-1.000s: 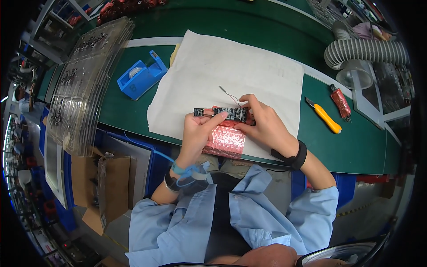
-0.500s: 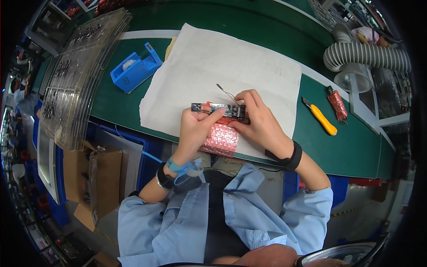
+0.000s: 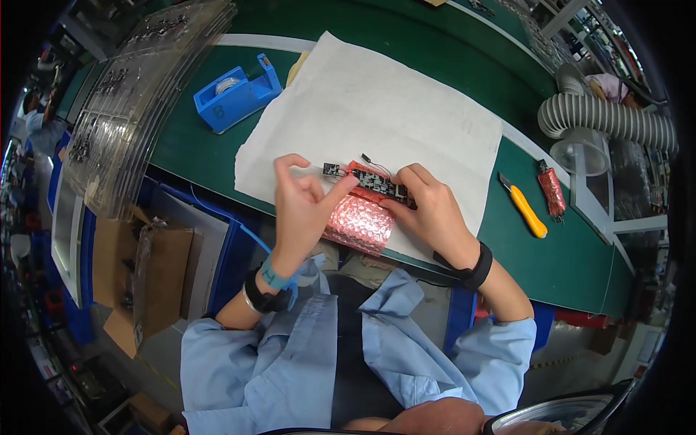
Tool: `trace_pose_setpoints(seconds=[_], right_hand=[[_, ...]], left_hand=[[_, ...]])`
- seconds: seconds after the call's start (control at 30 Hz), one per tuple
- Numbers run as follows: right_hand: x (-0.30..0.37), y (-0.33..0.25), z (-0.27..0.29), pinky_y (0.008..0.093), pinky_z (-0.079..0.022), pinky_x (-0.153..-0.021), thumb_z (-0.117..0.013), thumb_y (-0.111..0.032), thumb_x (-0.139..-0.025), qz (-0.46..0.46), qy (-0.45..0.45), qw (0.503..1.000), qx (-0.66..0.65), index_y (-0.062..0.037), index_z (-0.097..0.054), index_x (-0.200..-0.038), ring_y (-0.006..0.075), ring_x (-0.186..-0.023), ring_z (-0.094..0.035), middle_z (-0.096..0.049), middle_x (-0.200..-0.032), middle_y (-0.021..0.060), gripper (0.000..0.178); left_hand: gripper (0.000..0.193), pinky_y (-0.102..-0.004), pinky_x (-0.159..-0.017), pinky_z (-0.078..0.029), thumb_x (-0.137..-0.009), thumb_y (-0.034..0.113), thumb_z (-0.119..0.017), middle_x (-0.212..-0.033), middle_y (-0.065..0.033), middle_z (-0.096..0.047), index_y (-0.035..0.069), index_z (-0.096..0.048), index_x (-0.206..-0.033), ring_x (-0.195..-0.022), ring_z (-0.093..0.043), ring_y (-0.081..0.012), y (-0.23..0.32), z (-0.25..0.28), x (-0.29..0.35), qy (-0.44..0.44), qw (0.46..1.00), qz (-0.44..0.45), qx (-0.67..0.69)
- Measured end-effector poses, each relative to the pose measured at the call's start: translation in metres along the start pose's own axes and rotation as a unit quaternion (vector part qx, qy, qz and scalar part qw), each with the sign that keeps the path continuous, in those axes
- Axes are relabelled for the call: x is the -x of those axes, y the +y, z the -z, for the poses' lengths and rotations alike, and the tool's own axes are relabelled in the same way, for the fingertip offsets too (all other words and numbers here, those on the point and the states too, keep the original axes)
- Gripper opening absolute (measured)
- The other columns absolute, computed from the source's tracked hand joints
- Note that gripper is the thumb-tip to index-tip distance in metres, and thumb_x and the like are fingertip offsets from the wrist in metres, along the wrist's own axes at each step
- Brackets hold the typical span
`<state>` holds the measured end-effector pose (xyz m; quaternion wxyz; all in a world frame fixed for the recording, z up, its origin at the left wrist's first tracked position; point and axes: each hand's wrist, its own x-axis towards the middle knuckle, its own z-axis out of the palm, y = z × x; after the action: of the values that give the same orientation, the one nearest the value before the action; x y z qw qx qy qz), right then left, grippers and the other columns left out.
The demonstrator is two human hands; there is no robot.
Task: The person wraps circuit boards in bubble wrap by hand, securing each with tape from a dispenser. They pick up a board from a tray, roll it in the wrap, and apply tape before repeating the process.
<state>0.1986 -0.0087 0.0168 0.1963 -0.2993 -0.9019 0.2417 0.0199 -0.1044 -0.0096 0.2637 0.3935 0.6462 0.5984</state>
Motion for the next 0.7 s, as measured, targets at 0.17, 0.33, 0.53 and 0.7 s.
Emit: trace_pose_setpoints(seconds=[0.17,0.33,0.53,0.7], right_hand=[[0.000,-0.002,0.000,0.0337,-0.051,-0.061,-0.074,-0.007,-0.073,-0.010,-0.003,1.000,0.004,0.0012,-0.056,-0.092,0.0296,-0.069,-0.063,-0.058,-0.087,0.0136,0.027],[0.001,-0.004,0.001,0.0336,-0.052,-0.064,-0.074,-0.008,-0.073,-0.027,0.002,1.000,0.000,0.0014,-0.058,-0.096,0.0291,-0.073,-0.064,-0.060,-0.092,0.0142,0.029],[-0.004,0.007,0.012,0.0346,-0.052,-0.077,-0.077,-0.012,-0.072,-0.049,-0.023,0.990,-0.127,0.0023,-0.060,-0.109,0.0249,-0.084,-0.066,-0.065,-0.101,0.0138,0.042],[-0.008,0.025,0.007,0.0338,-0.050,-0.081,-0.077,-0.012,-0.073,-0.070,-0.062,0.982,-0.164,0.0008,-0.063,-0.113,0.0235,-0.089,-0.065,-0.067,-0.102,0.0126,0.045]], left_hand=[[0.040,-0.0318,-0.070,-0.050,-0.077,0.014,-0.075,-0.090,-0.0092,-0.064,0.000,-0.055,-0.109,-0.081,-0.062,-0.0209,0.019,0.008,0.018,-0.117,0.902,-0.330,-0.254],[0.069,-0.0465,-0.110,-0.027,-0.078,0.031,-0.070,-0.137,-0.0186,-0.043,-0.007,-0.045,-0.130,-0.133,-0.035,-0.0338,0.005,-0.014,0.024,-0.246,0.863,-0.322,-0.301],[0.073,-0.0466,-0.112,-0.025,-0.079,0.033,-0.068,-0.140,-0.0189,-0.040,-0.009,-0.042,-0.132,-0.135,-0.032,-0.0332,0.000,-0.012,0.020,-0.257,0.849,-0.332,-0.322],[0.066,-0.0477,-0.111,-0.027,-0.081,0.027,-0.067,-0.140,-0.0191,-0.041,-0.006,-0.043,-0.133,-0.134,-0.035,-0.0336,0.002,-0.011,0.021,-0.258,0.848,-0.333,-0.322]])
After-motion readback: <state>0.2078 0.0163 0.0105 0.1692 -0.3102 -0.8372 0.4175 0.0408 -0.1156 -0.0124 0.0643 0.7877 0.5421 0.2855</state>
